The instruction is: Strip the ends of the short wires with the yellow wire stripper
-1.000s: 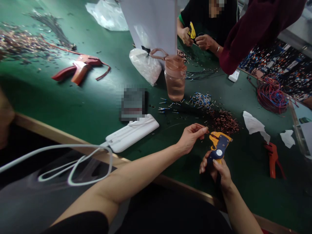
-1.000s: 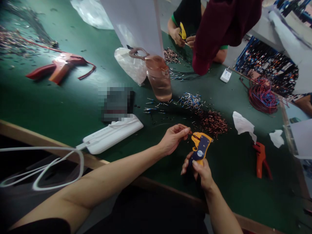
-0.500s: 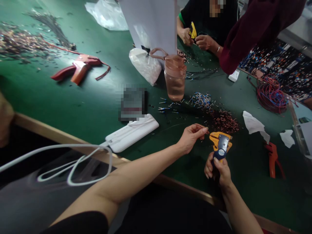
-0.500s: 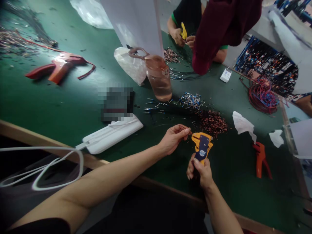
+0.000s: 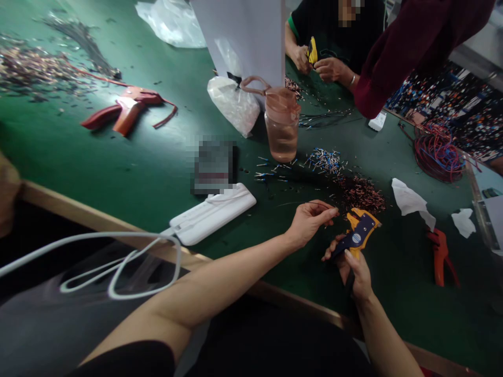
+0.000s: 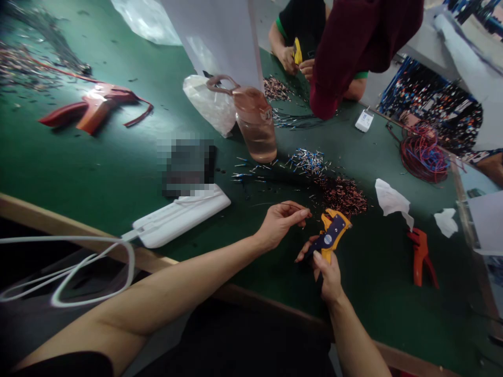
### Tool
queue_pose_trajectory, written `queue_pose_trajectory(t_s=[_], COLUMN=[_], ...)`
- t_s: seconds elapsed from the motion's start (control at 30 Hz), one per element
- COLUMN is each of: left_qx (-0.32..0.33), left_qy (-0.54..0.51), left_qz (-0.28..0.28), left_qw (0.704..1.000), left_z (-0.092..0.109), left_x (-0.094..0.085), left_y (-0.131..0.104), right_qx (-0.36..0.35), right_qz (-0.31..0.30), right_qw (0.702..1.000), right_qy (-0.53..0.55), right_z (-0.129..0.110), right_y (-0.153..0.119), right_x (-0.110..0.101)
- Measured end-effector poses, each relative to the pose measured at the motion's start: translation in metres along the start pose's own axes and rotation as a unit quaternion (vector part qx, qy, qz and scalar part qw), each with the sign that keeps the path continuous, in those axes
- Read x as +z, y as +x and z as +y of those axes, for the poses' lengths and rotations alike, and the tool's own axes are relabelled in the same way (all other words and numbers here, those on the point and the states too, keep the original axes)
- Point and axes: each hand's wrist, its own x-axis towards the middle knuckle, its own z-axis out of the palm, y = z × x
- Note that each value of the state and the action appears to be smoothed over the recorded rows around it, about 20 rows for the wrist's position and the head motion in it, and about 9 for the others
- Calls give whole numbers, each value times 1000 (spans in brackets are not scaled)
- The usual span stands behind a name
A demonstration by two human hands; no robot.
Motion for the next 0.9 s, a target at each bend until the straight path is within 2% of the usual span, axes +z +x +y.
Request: queue_pose_trajectory(t_s=[0.17,0.37,0.67,0.9], left_qx=[24,-58,-61,40], left_qy=[63,23,13,106], left_qz=[-21,-84,-126,-112], left_qw=[998,995,990,987], left_z=[-5,-9,-10,-10], left_x=[3,7,6,4], left_y=[-9,-22,-23,-21], right_qx=[-12,-20,-34,-43], right_qz=[10,1,53,51], right_qw=[999,996,991,986], right_qy=[-45,-87,-117,-154], right_z=[3,6,2,6], right_y=[-1,-1,0,-1], right_x=[-3,-6,2,-4])
